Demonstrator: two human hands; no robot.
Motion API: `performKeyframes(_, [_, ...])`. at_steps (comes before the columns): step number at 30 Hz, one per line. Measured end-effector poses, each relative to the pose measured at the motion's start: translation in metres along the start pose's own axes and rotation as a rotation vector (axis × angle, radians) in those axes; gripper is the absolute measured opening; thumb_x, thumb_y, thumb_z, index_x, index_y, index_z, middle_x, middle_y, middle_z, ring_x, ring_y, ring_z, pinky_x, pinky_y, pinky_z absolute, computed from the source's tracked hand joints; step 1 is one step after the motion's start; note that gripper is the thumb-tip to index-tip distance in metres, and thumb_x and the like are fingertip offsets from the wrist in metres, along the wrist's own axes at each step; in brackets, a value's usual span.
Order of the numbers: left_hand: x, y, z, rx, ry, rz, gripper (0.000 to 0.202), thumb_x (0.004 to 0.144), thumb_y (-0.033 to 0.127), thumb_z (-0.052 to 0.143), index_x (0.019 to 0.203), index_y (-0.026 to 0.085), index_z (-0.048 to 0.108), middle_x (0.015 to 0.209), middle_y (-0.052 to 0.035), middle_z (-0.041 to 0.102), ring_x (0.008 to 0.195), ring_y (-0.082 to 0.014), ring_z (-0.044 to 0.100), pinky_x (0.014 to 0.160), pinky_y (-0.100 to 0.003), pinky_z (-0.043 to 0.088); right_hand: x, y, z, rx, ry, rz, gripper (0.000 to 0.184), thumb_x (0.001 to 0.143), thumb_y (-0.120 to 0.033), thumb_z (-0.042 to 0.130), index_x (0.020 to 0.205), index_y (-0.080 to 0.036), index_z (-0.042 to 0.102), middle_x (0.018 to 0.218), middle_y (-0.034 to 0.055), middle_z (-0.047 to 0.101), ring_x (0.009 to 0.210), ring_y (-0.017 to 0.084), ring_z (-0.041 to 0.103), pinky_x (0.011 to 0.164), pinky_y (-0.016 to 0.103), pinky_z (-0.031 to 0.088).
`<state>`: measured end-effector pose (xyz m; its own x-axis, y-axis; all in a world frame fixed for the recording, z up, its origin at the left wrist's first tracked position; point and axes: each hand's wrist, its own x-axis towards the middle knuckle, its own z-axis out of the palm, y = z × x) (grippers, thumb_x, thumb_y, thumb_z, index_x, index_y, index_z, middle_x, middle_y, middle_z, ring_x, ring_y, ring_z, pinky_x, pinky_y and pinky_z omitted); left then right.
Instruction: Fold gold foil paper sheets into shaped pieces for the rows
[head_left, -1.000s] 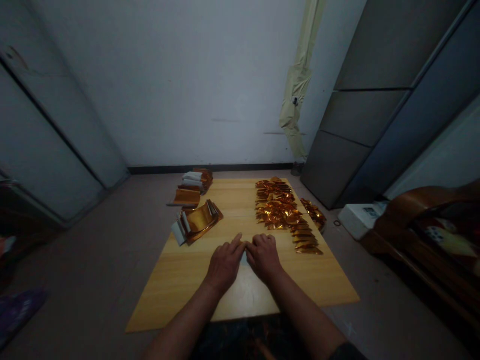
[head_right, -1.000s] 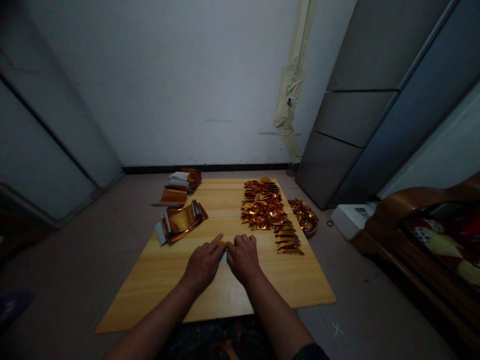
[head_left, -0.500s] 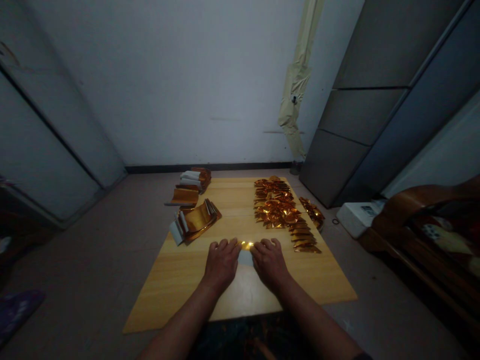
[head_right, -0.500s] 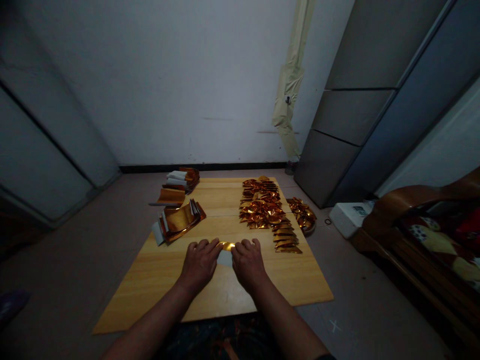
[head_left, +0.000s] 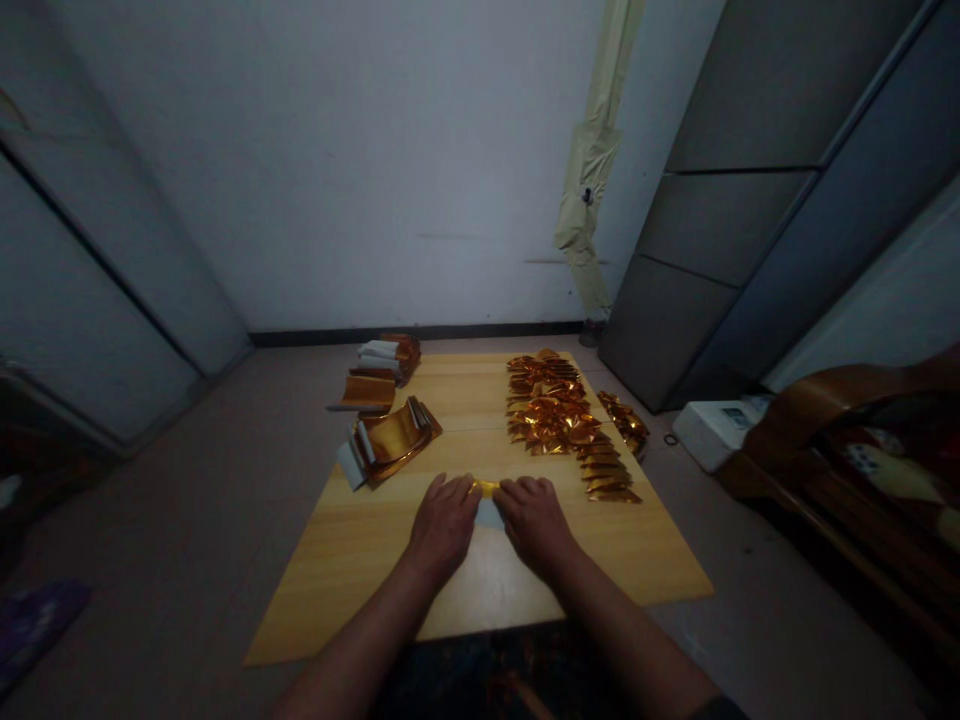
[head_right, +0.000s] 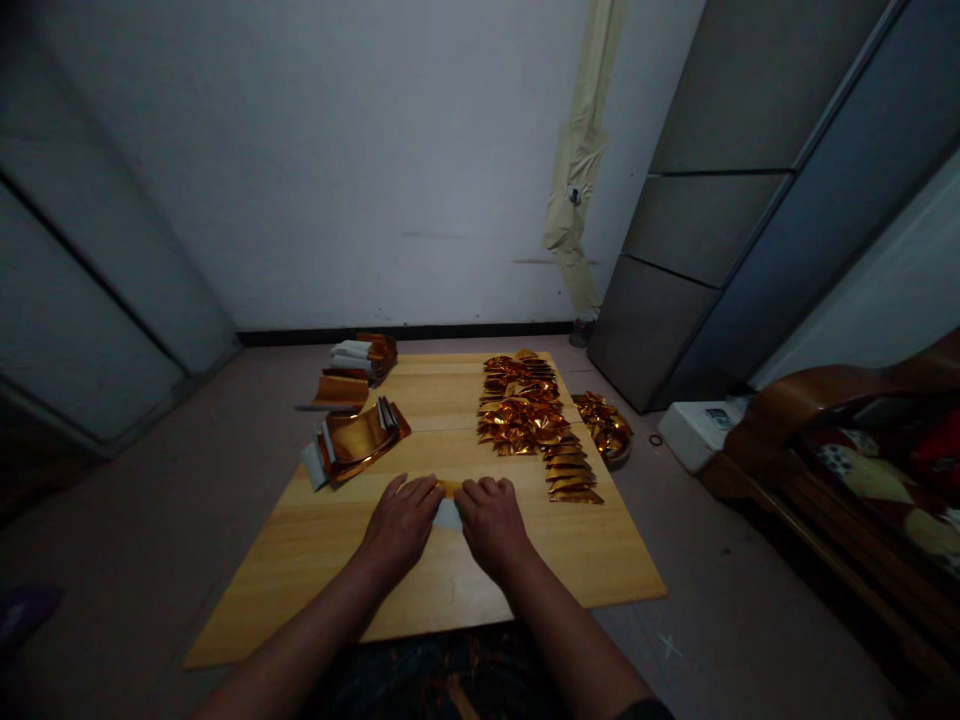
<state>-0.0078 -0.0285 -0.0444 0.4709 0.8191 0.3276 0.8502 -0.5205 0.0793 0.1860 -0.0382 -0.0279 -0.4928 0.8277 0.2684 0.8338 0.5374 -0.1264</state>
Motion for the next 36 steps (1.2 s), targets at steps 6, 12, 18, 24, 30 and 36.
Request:
performKeyframes(6, [-0.002, 0.000, 0.002, 0.017, 0.000, -0.025, 0.038, 0.089, 0.012, 0.046, 0.122, 0.022, 0.061, 0.129, -0.0104, 0.063, 0.118, -0.0259, 0.059, 0.109, -0.053, 0.033, -0.001, 0.001, -0.005, 0.000, -0.042, 0.003, 0.028, 0.089, -0.020, 0.057, 0.117, -0.025, 0.060, 0.114, 0.0057, 0.065, 0.102, 0.021, 0.048, 0.084, 0.036, 0.027])
performKeyframes(12, [-0.003, 0.002, -0.001, 0.001, -0.030, -0.060, 0.038, 0.089, 0.013, 0.048, 0.123, 0.024, 0.061, 0.132, -0.0102, 0.062, 0.119, -0.0267, 0.058, 0.108, -0.055, 0.032, -0.010, 0.008, -0.008, -0.003, -0.020, 0.017, 0.019, 0.089, -0.020, 0.057, 0.107, -0.026, 0.062, 0.115, 0.0024, 0.066, 0.099, 0.019, 0.049, 0.083, 0.036, 0.027])
performKeyframes(18, [-0.001, 0.002, -0.007, -0.041, -0.045, -0.089, 0.040, 0.087, 0.010, 0.049, 0.122, 0.027, 0.062, 0.131, -0.0100, 0.062, 0.118, -0.0269, 0.059, 0.105, -0.058, 0.034, 0.003, -0.003, -0.010, 0.006, -0.023, 0.060, 0.012, 0.091, -0.025, 0.055, 0.100, -0.023, 0.062, 0.101, 0.0036, 0.067, 0.097, 0.020, 0.048, 0.084, 0.037, 0.027])
performKeyframes(24, [-0.001, 0.003, -0.014, -0.054, -0.092, -0.100, 0.040, 0.087, 0.011, 0.048, 0.121, 0.026, 0.062, 0.133, -0.0094, 0.061, 0.119, -0.0280, 0.058, 0.104, -0.061, 0.034, 0.021, -0.020, 0.002, 0.031, -0.050, 0.019, 0.031, 0.093, -0.025, 0.050, 0.124, -0.024, 0.053, 0.115, 0.0061, 0.065, 0.101, 0.022, 0.049, 0.081, 0.037, 0.029])
performKeyframes(30, [-0.002, 0.004, -0.013, -0.055, -0.088, -0.114, 0.044, 0.086, 0.010, 0.047, 0.124, 0.028, 0.060, 0.134, -0.0088, 0.061, 0.122, -0.0265, 0.056, 0.106, -0.059, 0.033, 0.012, -0.013, -0.006, 0.009, -0.062, 0.046, 0.029, 0.093, -0.019, 0.048, 0.120, -0.026, 0.054, 0.115, 0.0046, 0.066, 0.100, 0.021, 0.050, 0.080, 0.036, 0.028])
performKeyframes(36, [-0.005, 0.001, -0.006, -0.061, -0.061, -0.114, 0.049, 0.083, 0.008, 0.048, 0.126, 0.031, 0.057, 0.136, -0.0077, 0.059, 0.123, -0.0262, 0.055, 0.106, -0.059, 0.030, -0.010, 0.013, -0.013, -0.005, -0.024, 0.061, 0.022, 0.094, -0.020, 0.049, 0.113, -0.028, 0.059, 0.113, 0.0030, 0.067, 0.100, 0.020, 0.050, 0.083, 0.035, 0.026])
